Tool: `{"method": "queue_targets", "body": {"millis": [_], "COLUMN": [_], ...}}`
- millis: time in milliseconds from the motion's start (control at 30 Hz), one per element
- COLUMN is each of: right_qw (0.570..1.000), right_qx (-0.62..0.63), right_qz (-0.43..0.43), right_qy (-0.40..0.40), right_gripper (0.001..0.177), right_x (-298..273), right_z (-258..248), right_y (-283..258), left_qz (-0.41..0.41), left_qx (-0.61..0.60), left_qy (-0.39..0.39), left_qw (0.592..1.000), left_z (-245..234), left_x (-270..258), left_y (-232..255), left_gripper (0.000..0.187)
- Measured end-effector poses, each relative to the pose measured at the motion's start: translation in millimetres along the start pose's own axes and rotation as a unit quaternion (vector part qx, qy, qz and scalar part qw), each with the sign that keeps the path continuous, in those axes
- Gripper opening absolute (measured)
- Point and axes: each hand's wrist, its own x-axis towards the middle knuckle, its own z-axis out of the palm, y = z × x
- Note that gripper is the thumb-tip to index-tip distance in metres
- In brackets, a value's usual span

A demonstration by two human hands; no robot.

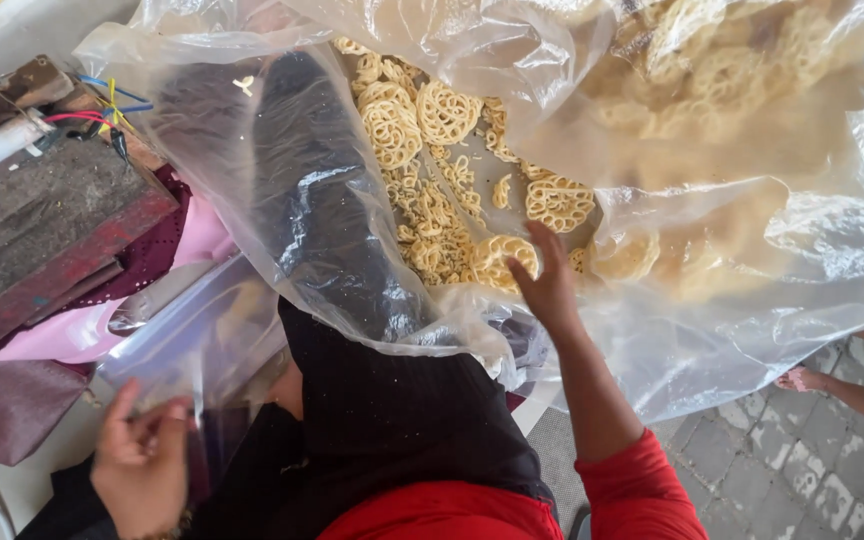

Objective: Packaging lattice-shaped snacks into small plastic bags and sealing them using a manual heat sealer.

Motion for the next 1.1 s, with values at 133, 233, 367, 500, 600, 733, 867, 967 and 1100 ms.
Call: {"method": "queue_targets", "body": {"millis": [133, 233, 367, 500, 600, 733, 867, 967, 1100], "right_qw": [0.928, 0.808, 0.721, 0.705, 0.673, 0.737, 0.948, 0.991, 0.966], "right_qx": [0.255, 0.33, 0.449, 0.626, 0.683, 0.577, 0.275, 0.013, -0.082], "right_qz": [-0.195, -0.282, -0.149, 0.057, 0.075, -0.018, -0.093, -0.131, -0.243], "right_qy": [-0.187, -0.399, -0.507, -0.329, -0.272, -0.35, -0.128, -0.028, -0.037], "right_gripper": [0.059, 0.072, 0.007, 0.007, 0.007, 0.024, 0.026, 0.03, 0.043], "right_x": [-37, -64, -77, -81, -72, -16, 117, 196, 243], "right_z": [-17, -13, 6, 34, 42, 47, 94, 133, 171], "right_y": [-132, -203, -217, -202, -198, -172, -93, -31, -31], "left_qz": [0.006, 0.021, 0.04, 0.006, -0.072, -0.085, -0.012, -0.049, 0.003], "left_qx": [0.08, -0.072, -0.629, -0.571, -0.404, -0.461, -0.402, -0.324, -0.318], "left_qy": [-0.226, -0.346, -0.274, -0.265, -0.205, -0.055, -0.013, 0.003, 0.021], "left_qw": [0.971, 0.935, 0.726, 0.777, 0.889, 0.882, 0.915, 0.945, 0.948], "left_z": [9, 11, 17, 44, 49, 25, -21, -73, -92], "left_x": [-44, -72, -79, -102, -106, -80, -57, -52, -49], "left_y": [44, 59, 65, 21, 13, -3, 6, -62, -63], "left_gripper": [0.066, 0.069, 0.085, 0.124, 0.04, 0.016, 0.057, 0.074, 0.06]}}
